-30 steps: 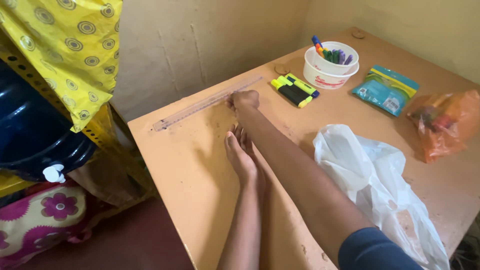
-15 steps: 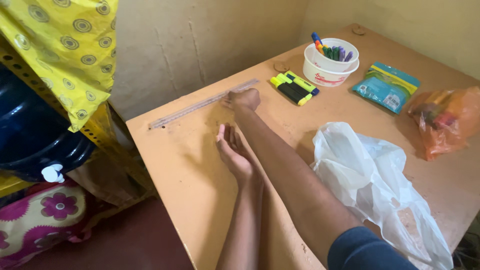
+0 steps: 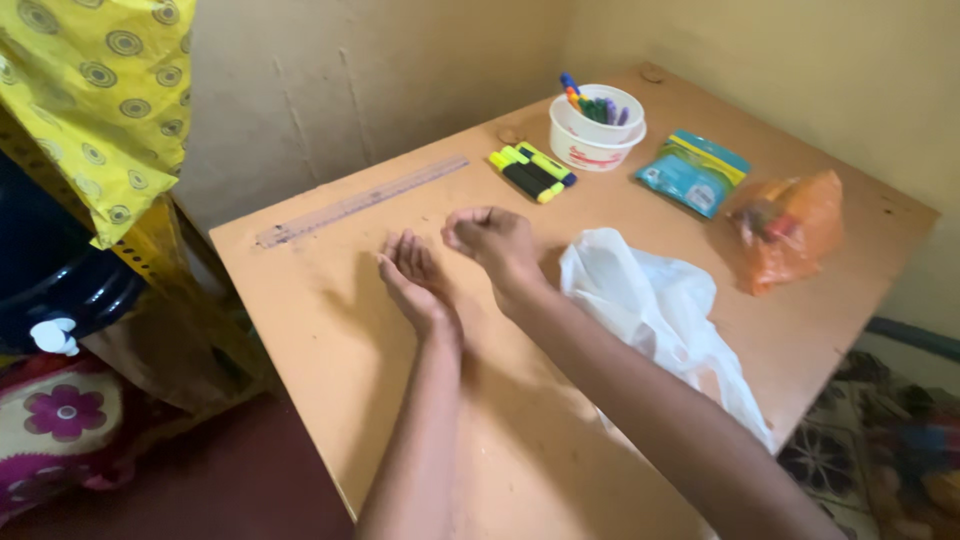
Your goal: The person unpacks stationery items from a white plastic bag onto a wooden table. They remove highlighters, a ruler, an eraser, a pencil sharpener, pens, and a protractor, placing each item on the table. The person then opens an orange plastic bag and removes additional pens.
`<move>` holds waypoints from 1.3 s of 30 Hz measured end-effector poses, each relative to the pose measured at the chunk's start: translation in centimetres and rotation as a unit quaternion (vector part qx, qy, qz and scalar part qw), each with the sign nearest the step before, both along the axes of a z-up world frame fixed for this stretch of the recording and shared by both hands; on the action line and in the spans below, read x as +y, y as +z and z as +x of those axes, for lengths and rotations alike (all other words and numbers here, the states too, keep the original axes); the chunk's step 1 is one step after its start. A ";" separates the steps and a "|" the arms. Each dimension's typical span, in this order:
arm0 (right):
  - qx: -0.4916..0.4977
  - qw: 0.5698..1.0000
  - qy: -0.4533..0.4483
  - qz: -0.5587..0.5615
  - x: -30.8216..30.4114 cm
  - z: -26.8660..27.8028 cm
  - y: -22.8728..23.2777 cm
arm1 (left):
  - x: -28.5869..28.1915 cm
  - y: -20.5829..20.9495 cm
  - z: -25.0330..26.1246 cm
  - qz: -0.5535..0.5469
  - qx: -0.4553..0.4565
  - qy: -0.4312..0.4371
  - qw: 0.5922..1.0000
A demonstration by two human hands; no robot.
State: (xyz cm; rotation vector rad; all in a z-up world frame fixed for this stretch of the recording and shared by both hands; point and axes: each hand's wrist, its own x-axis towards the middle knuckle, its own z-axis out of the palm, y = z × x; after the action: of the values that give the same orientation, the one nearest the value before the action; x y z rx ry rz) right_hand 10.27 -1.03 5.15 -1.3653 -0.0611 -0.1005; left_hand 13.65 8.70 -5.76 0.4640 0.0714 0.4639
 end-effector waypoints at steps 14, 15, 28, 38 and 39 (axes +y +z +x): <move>-0.091 0.860 0.131 -0.484 -10.1 -17.1 6.5 | -0.4 -0.4 -0.7 0.336 -0.037 -0.117 0.934; -0.086 0.853 0.117 -0.502 -10.6 -17.4 7.2 | -0.6 -0.1 -1.1 0.349 -0.045 -0.129 0.927; -0.031 0.729 -0.022 -0.684 -19.0 -22.7 8.5 | -5.8 8.9 -12.0 0.653 -0.232 -0.009 0.721; -0.120 0.708 -0.157 -0.678 -20.0 -18.8 4.5 | -8.6 10.5 -15.6 0.831 -0.247 0.118 0.485; -0.101 0.692 -0.155 -0.698 -19.9 -18.6 4.6 | -8.5 9.9 -15.0 0.836 -0.220 0.091 0.494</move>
State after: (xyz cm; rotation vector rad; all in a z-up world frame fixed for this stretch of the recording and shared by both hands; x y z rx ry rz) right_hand -8.34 -20.90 9.73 -2.9109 -0.0961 -0.5833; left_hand -1.39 0.17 4.19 2.3000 -0.9744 0.7516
